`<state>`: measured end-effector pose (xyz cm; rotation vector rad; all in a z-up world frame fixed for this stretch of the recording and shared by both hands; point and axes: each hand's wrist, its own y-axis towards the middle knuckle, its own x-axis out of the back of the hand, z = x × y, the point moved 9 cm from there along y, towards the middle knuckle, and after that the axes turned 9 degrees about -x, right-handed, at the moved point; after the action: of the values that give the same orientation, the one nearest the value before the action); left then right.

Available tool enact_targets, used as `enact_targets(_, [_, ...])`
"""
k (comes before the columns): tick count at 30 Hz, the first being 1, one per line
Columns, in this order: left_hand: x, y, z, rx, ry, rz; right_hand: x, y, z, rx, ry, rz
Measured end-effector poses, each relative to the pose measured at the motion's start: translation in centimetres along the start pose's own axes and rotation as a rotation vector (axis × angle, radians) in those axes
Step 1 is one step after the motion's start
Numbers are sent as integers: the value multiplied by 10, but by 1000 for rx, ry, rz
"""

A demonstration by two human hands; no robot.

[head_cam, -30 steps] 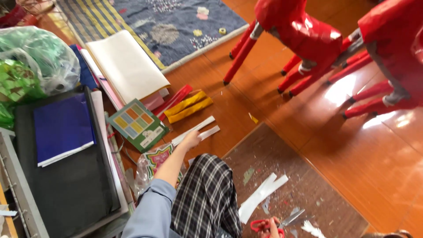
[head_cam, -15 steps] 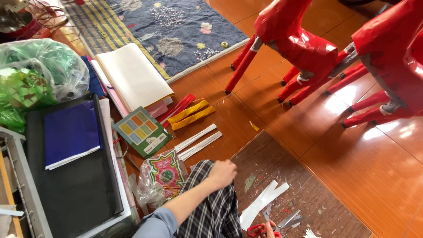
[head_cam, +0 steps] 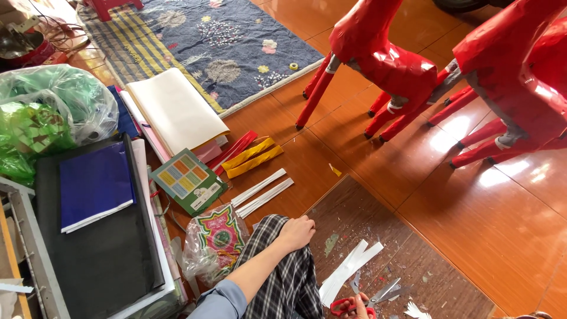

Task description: Cutting thin strips of white paper using a pair of scissors

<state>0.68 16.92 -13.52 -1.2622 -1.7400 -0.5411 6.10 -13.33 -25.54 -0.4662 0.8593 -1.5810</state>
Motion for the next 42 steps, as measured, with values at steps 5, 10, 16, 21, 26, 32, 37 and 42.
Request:
enact_targets(5, [5, -1, -4, 6, -6, 9, 2, 8, -3, -25, -20, -6])
enact_targets(10, [5, -1, -5, 11, 1, 32, -2, -11, 4, -38, -35, 10])
enact_targets(16, [7, -1, -6, -7, 3, 12, -6, -28, 16, -8, -30, 5])
enact_targets(21, [8, -2, -7, 1, 16, 14, -3, -10, 3, -154, -101, 68])
enact_targets(26, [5, 0, -6, -21, 32, 9, -1, -9, 4, -117, -136, 31])
enact_targets(32, [-2, 6, -13, -20, 104, 47, -5, -6, -3, -107, -100, 78])
enact_targets(37, [-31, 18, -20, -91, 88, 105, -4, -13, -1, -128, -144, 46])
enact_targets(42, [-40, 18, -19, -59, 51, 195, -9, -37, 11, -142, -131, 30])
